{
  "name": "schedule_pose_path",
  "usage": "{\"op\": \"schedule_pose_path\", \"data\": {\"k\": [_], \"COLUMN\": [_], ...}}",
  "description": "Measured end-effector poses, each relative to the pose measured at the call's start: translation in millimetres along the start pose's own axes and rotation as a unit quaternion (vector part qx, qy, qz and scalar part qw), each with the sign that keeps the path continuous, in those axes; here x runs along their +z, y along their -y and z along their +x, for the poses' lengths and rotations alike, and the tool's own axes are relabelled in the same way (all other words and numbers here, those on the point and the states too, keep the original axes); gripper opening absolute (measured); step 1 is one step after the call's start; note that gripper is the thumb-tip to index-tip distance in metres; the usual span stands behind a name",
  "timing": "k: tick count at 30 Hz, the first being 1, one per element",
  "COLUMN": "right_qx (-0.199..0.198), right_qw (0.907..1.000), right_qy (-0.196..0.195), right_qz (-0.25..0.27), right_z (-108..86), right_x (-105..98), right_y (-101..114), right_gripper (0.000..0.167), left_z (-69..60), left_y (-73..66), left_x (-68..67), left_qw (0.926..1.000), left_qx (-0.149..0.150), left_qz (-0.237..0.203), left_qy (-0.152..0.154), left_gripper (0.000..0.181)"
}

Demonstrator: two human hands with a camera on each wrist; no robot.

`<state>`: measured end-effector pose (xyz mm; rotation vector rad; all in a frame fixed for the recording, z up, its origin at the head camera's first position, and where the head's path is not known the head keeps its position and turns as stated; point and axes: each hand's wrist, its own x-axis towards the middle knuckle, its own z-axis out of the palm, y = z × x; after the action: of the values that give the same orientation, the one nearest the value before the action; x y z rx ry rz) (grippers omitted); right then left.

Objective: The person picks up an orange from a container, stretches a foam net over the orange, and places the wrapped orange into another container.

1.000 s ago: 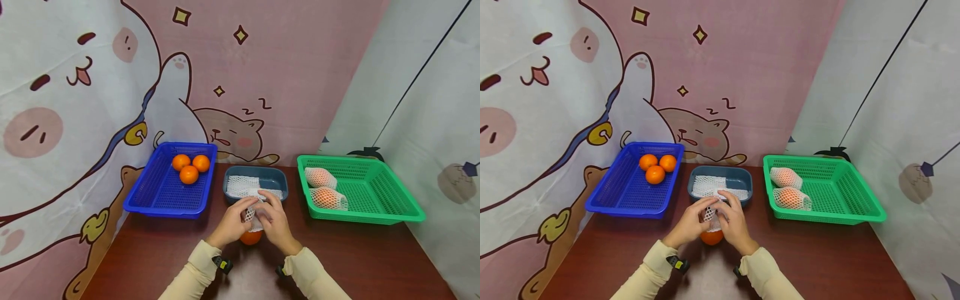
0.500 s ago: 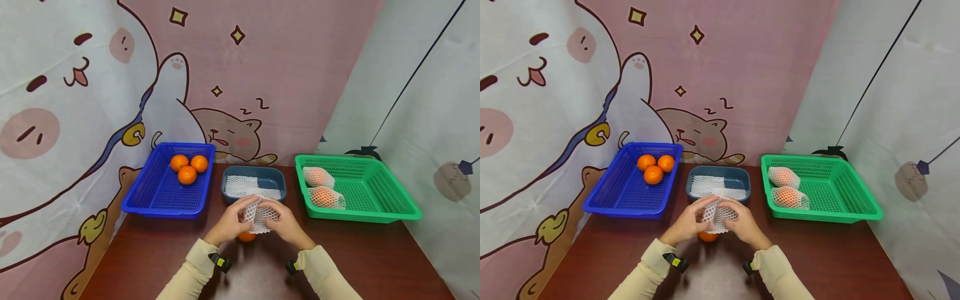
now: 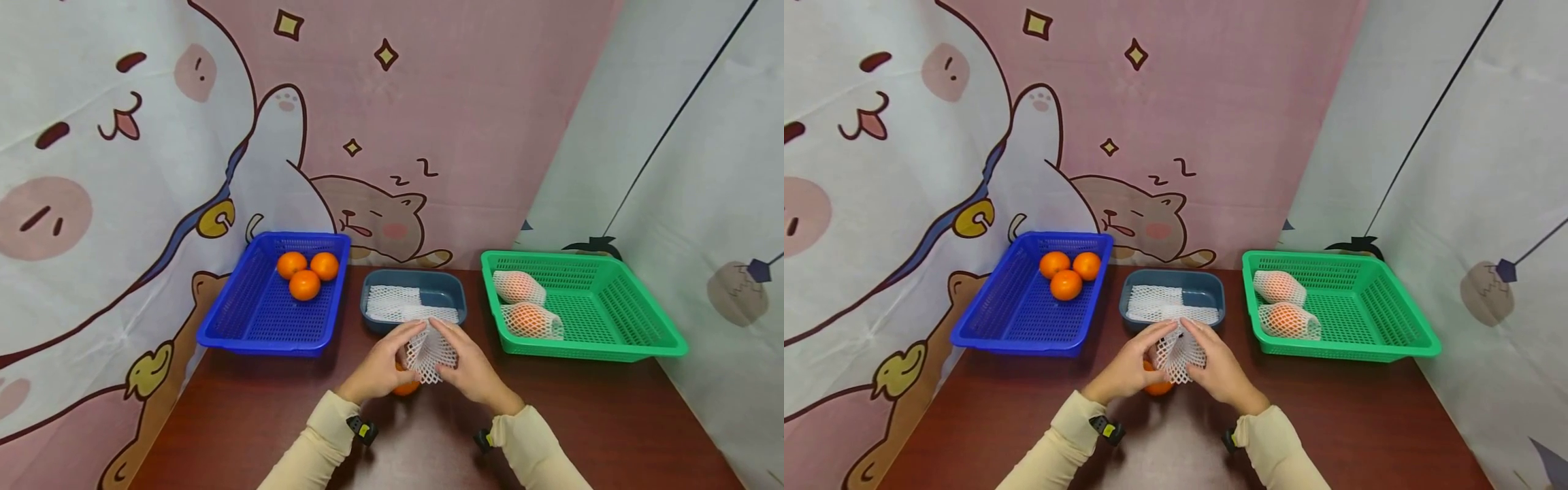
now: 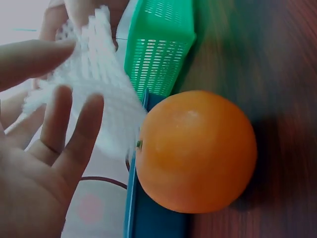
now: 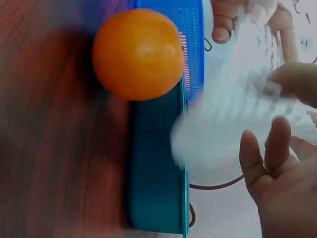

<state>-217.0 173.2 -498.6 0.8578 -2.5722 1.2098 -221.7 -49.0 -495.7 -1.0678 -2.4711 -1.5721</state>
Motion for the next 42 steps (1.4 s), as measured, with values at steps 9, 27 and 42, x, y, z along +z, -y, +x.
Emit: {"op": "schedule_pose_path", "data": {"k": [9, 27, 42], "right_qx": [0.035, 0.021, 0.024], "right_qw": [0.9961, 0.9970, 0.9973], "right_qy": [-0.011, -0.033, -0.032], "right_qz": [-0.080, -0.067, -0.062], "right_z": [2.9, -1.1, -3.0], "right_x": [-12.9, -6.7, -0.5], "right_y": [6.0, 0.9, -1.4], "right_gripper": [0.090, 0.088, 0.088], "left_z": [-11.9, -29.8, -34.8], "left_y": [4.2, 42.2, 51.1], "left_x": [2.4, 22.7, 28.5], "left_qw": [0.9930, 0.9829, 0.9849], "left_qx": [0.013, -0.130, -0.138], "left_qz": [0.094, 0.129, 0.094], "left_qy": [-0.070, -0.020, -0.047], "left_gripper": [0.078, 0.086, 0.081]}}
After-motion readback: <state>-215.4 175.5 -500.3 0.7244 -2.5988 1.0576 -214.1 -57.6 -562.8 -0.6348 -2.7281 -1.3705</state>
